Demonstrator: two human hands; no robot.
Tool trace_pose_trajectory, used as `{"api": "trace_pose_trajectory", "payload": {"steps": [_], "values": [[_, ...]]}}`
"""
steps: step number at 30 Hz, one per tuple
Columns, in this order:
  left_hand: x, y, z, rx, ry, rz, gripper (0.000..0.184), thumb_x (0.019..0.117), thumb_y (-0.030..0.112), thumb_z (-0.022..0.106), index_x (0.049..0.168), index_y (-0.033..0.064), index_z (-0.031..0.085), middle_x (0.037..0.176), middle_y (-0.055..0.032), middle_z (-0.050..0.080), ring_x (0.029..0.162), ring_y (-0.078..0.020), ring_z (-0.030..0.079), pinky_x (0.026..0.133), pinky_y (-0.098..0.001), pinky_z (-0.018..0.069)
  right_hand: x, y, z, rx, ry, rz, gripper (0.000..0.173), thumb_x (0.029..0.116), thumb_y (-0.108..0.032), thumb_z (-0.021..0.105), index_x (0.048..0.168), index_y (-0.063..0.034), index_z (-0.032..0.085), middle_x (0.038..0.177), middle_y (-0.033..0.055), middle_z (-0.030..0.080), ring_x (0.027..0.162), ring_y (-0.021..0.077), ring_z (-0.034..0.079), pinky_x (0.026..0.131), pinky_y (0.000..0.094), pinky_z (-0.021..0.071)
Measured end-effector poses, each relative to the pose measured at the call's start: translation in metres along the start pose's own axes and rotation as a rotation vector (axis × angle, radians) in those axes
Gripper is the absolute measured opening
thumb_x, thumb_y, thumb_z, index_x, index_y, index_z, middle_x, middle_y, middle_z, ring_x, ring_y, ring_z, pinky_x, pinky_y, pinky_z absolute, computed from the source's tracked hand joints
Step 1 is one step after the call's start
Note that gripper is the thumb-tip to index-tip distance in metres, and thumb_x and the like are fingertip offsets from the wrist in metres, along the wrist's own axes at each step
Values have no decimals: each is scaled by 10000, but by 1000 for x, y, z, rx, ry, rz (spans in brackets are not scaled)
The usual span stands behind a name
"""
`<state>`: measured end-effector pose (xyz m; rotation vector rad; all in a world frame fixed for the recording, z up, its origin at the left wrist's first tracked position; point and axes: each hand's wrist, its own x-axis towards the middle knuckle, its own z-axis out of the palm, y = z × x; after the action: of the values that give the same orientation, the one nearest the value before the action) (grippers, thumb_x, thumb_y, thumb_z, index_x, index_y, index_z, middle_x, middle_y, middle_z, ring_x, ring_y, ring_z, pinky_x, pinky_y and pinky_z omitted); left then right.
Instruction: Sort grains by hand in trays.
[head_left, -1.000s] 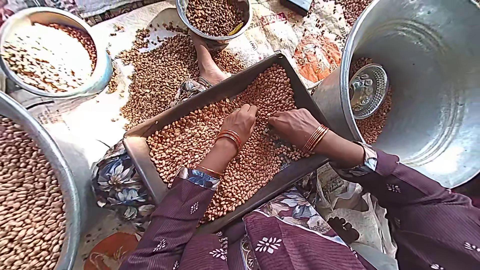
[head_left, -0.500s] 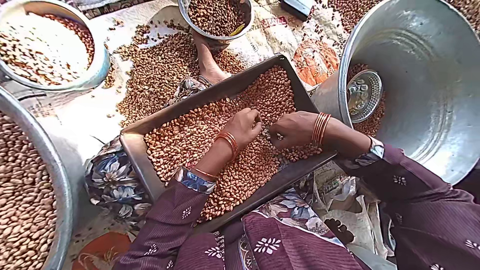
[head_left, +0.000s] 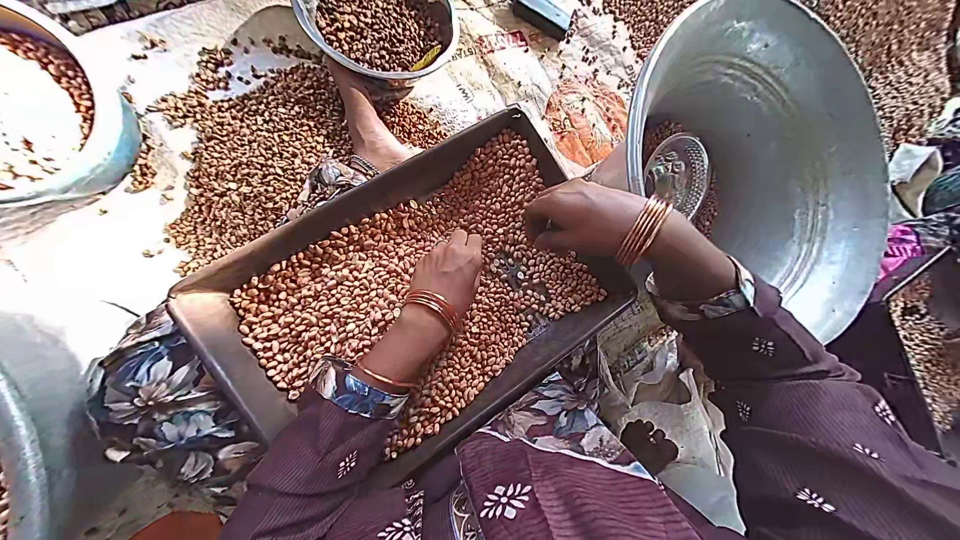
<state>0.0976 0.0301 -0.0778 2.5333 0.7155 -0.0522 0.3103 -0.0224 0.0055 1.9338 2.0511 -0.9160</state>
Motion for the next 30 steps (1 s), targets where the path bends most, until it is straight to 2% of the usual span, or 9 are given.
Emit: {"api": "trace_pose_trajectory", "payload": {"steps": [2, 6, 10, 14, 18, 21, 25, 27, 30], "values": [[1, -9, -2, -191, 90, -5, 179, 979, 123, 640, 1086, -16, 677, 1011, -212, 652, 846, -379, 685, 712, -548, 573, -9, 2, 14, -6, -6, 61, 88, 970, -91, 661, 952, -30, 722, 941, 132, 710, 919, 302, 690, 826, 513, 532], [13, -9, -13, -859, 51, -152, 240, 1043, 142, 394, 929, 98, 601, 674, 26, 476, 541, -62, 427, 521, -237, 342, -31, -1, 36, 30, 298, -76, 85, 954, -50, 647, 942, -23, 726, 886, 132, 691, 823, 287, 695, 743, 466, 556], [9, 9, -12, -1352, -259, -368, 444, 1136, 287, 216, 973, 158, 607, 761, 55, 627, 530, 1, 470, 459, -145, 342, -38, -28, 33, 147, 536, -302, 186, 980, -140, 616, 1117, -100, 736, 966, 43, 713, 774, 134, 685, 689, 315, 591], [4, 7, -15, -1461, -416, -370, 346, 1102, 201, 340, 895, 141, 611, 723, 59, 590, 518, 16, 437, 446, -129, 304, -20, -40, 8, -39, 568, -197, 268, 1039, -79, 497, 1237, -94, 677, 1090, 126, 681, 788, 261, 693, 641, 436, 568], [-2, -11, -29, -1684, -240, -255, 335, 1072, 158, 336, 828, 154, 566, 646, 81, 506, 477, 31, 398, 429, -107, 322, 35, -41, -13, -129, 347, 43, 310, 1107, -224, 419, 1310, -121, 629, 1150, 172, 652, 955, 377, 692, 770, 554, 554], [-13, -32, -49, -1818, 0, -230, 323, 1101, 169, 315, 976, 136, 611, 698, 82, 518, 489, 38, 419, 431, -87, 343, 86, -49, 5, -205, 155, 317, 396, 1093, -233, 471, 1417, -14, 529, 1353, 282, 550, 1067, 481, 649, 813, 606, 538], [-43, -55, -63, -1766, 264, -258, 269, 1099, 163, 344, 1154, 146, 607, 771, 81, 534, 486, 51, 404, 426, -75, 335, 93, -54, 19, 67, 66, -187, 349, 1090, -177, 486, 1396, -27, 561, 1299, 200, 640, 1131, 331, 668, 993, 492, 517], [-55, -69, -67, -1750, 327, -273, 263, 1092, 183, 365, 1169, 153, 614, 820, 70, 581, 527, 47, 466, 464, -80, 385, 80, -52, 12, 131, 207, -288, 289, 1091, -159, 461, 1319, -81, 621, 1160, 137, 678, 989, 278, 693, 884, 477, 559], [-67, -84, -71, -1564, 341, -309, 266, 1104, 244, 389, 1064, 170, 641, 754, 97, 547, 508, 48, 437, 454, -76, 360, 51, -49, 0, -121, 322, 164, 290, 1093, -220, 479, 1282, -50, 618, 1199, 230, 623, 908, 416, 692, 736, 565, 565]]}}
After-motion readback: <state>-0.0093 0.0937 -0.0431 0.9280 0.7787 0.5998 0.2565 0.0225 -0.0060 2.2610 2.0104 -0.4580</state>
